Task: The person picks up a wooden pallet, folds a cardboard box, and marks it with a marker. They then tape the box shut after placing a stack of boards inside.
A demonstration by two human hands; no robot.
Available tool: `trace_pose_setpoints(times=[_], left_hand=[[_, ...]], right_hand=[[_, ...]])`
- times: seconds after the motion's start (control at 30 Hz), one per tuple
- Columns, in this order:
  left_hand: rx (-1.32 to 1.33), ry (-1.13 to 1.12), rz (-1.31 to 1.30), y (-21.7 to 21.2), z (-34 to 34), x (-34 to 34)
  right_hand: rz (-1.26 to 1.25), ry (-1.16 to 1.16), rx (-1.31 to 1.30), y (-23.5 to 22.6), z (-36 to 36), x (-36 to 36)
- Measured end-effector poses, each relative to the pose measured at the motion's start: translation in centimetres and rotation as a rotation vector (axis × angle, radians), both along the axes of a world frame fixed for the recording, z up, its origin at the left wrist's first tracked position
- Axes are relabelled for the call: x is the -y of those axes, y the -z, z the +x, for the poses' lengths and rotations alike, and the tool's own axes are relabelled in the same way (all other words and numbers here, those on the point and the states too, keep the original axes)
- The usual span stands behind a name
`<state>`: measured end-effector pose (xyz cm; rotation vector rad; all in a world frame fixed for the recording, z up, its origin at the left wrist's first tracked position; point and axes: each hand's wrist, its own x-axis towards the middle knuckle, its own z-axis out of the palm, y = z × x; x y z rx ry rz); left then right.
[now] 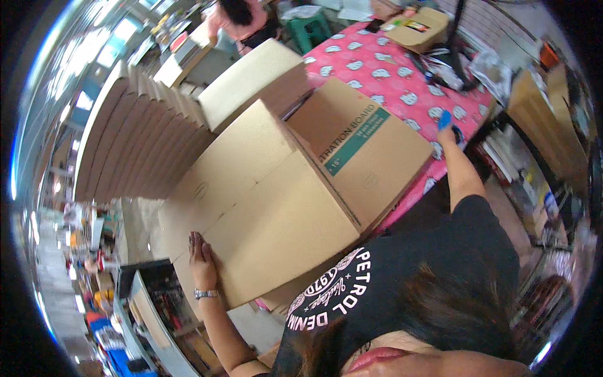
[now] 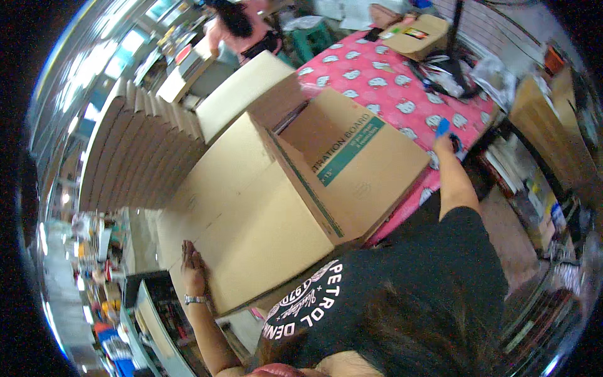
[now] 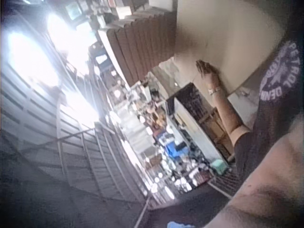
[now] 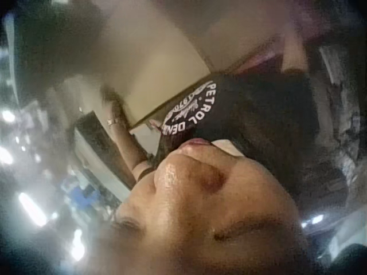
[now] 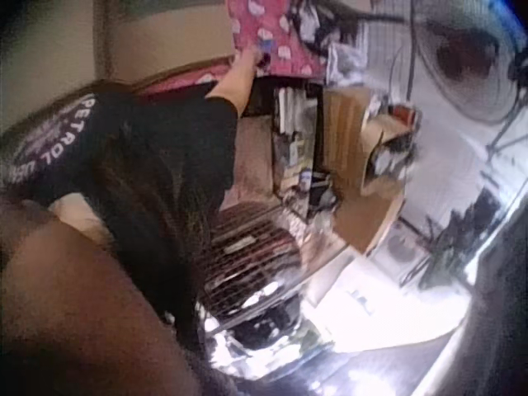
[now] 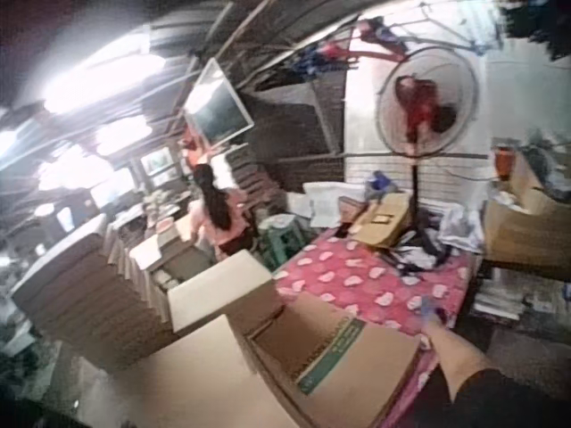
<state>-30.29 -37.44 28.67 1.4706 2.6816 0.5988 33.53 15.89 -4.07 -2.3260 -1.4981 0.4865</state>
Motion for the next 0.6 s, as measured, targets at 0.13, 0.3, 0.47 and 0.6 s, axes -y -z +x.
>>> trace_pose_setpoints(times=[0.13,0.3,0.47,0.6], left_hand=[[-0.033,-0.093,-0.022,-1.1,0.8,1.0],[-0.041,-0.064,0.018,-0.6,0.2,0.7],[-0.019,-0.104,0.044,0.6,-0.1,0.7],[0.063,-0.072,0.066,0.8,0.1,0.1]], right_hand=[[-0.018,-0.059,-0.011,-0.3,-5.8,1.2],[0.598,-0.628,-0.583,-16.8,-19.6,0.4],[0.337,-1.402,-1.287,-37.9,-36.4,14.5],[0.249,-1.775,-1.289,-39.8,-45.2,24.5]])
